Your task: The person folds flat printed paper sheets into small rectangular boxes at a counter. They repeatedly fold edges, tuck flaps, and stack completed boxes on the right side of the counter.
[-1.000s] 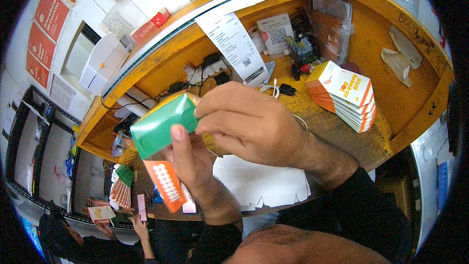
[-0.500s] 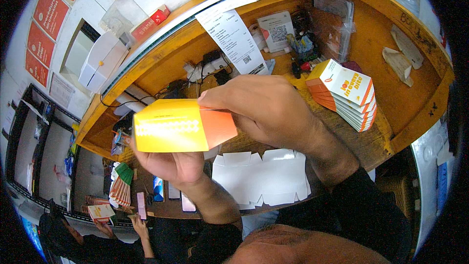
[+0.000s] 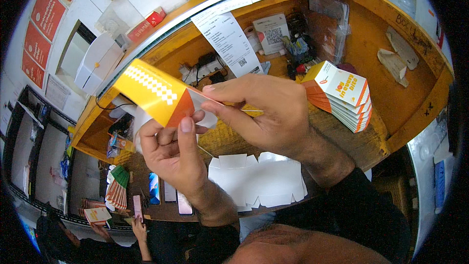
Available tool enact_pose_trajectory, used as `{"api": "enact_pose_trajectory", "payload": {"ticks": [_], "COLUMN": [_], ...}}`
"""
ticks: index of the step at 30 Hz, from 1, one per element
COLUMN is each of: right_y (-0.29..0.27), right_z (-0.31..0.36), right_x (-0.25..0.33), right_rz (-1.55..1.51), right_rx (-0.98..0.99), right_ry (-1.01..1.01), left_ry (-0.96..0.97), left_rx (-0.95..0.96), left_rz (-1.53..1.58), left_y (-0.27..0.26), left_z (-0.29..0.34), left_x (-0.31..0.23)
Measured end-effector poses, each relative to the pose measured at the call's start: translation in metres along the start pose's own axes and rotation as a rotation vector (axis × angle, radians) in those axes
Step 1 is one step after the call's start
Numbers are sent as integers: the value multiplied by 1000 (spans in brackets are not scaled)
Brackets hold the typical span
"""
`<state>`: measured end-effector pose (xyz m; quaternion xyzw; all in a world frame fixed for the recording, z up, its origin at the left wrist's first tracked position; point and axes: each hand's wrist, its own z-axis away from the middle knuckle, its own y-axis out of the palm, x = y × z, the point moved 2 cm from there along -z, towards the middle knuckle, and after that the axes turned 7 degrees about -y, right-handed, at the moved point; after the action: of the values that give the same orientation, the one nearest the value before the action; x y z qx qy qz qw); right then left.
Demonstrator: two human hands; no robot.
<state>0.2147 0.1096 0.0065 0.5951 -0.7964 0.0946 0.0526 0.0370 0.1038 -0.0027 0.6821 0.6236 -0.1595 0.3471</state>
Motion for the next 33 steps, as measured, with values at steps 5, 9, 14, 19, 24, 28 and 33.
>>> {"api": "enact_pose_trajectory", "payload": {"ticks": [5, 9, 14, 19, 24, 28, 33], "right_y": [10, 15, 10, 6, 6, 8, 8], "right_z": [5, 3, 0, 0, -2, 0, 0], "right_x": [-1, -10, -19, -21, -22, -23, -20], "right_rz": [10, -35, -263, -299, -277, -277, -236], "right_rx": [-61, -46, -1, 34, -5, -3, 5], "right_ry": [-2, -66, 5, 38, 64, 99, 108], "left_ry": [17, -33, 1, -28, -64, -94, -138], "left_rx": [-30, -28, 8, 29, 3, 52, 93], "left_rz": [-205, -221, -198, -103, -130, -108, -79], "left_y": [-3, 0, -9, -13, -10, -15, -15], "left_z": [2, 1, -1, -3, -7, -10, -10], "left_x": [11, 12, 15, 11, 17, 23, 22]}}
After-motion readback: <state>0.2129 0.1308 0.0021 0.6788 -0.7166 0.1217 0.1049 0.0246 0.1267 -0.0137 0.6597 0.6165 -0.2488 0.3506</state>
